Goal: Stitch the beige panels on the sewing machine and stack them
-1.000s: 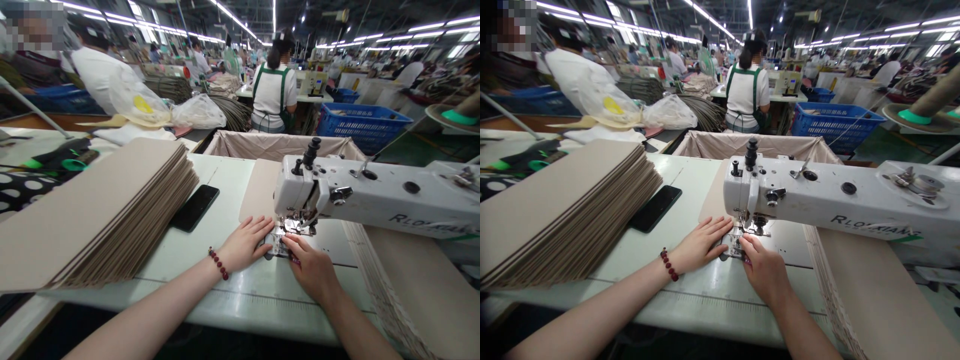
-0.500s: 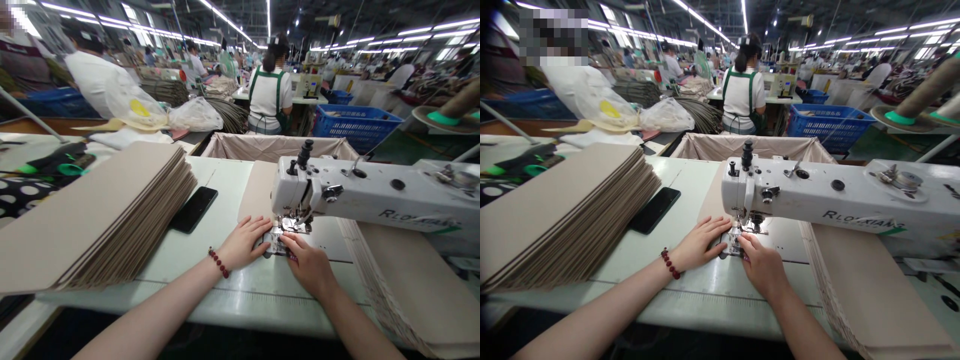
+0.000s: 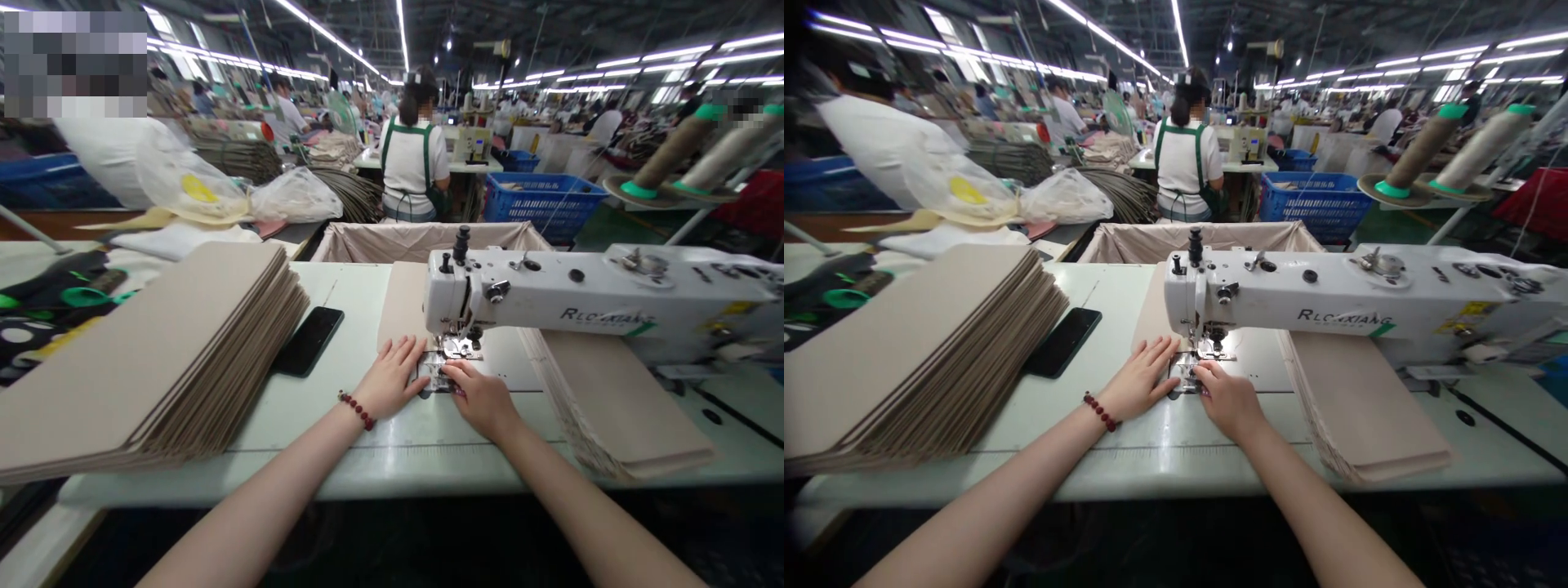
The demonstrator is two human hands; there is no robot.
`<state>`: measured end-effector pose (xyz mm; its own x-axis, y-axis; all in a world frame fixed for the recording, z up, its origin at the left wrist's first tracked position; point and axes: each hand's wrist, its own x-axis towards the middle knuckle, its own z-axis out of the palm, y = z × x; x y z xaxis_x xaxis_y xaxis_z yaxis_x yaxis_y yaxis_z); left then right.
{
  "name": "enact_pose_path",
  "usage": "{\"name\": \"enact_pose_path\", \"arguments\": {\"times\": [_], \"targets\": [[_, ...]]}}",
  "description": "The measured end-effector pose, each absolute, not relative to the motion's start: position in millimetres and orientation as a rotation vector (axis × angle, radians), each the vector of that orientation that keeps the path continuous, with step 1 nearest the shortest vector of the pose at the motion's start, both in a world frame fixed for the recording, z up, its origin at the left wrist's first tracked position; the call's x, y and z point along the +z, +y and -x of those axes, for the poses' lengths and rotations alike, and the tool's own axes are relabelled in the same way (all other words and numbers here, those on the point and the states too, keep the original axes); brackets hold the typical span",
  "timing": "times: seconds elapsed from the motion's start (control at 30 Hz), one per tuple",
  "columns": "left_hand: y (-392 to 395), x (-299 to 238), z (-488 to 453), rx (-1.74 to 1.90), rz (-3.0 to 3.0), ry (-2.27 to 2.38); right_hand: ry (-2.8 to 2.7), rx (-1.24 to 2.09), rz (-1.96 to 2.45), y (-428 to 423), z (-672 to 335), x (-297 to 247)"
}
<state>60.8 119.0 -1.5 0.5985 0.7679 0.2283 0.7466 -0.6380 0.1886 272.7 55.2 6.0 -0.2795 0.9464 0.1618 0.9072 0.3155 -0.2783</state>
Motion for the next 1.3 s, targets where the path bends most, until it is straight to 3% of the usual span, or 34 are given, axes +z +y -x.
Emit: {"name": "enact_pose_path", "arguments": {"times": [0.33,0.6,0.83,1.17,1.3], "targets": [[79.0,1.1,-20.5,0.429,-2.600,1.814,-2.281,0.274,1.672,36.7,-273.8,18.5],[17.3,3.9,17.9,0.248,-2.642,1.276,-1.827,0.746,1.728,-68.1,-301.7,14.3],[31.9,9.6,-18.1,0.296,-2.634,1.068,-1.515,0.844,1.908,-124.9,-307.6,-15.1],[-20.0,18.1,-58.6,0.141,-2.740,0.948,-1.587,0.688,1.820,-113.0,-300.0,-14.0],[-20.0,48.1,-51.9,0.174,-2.689,0.956,-1.631,0.805,1.649,-89.2,-293.9,9.3]]}}
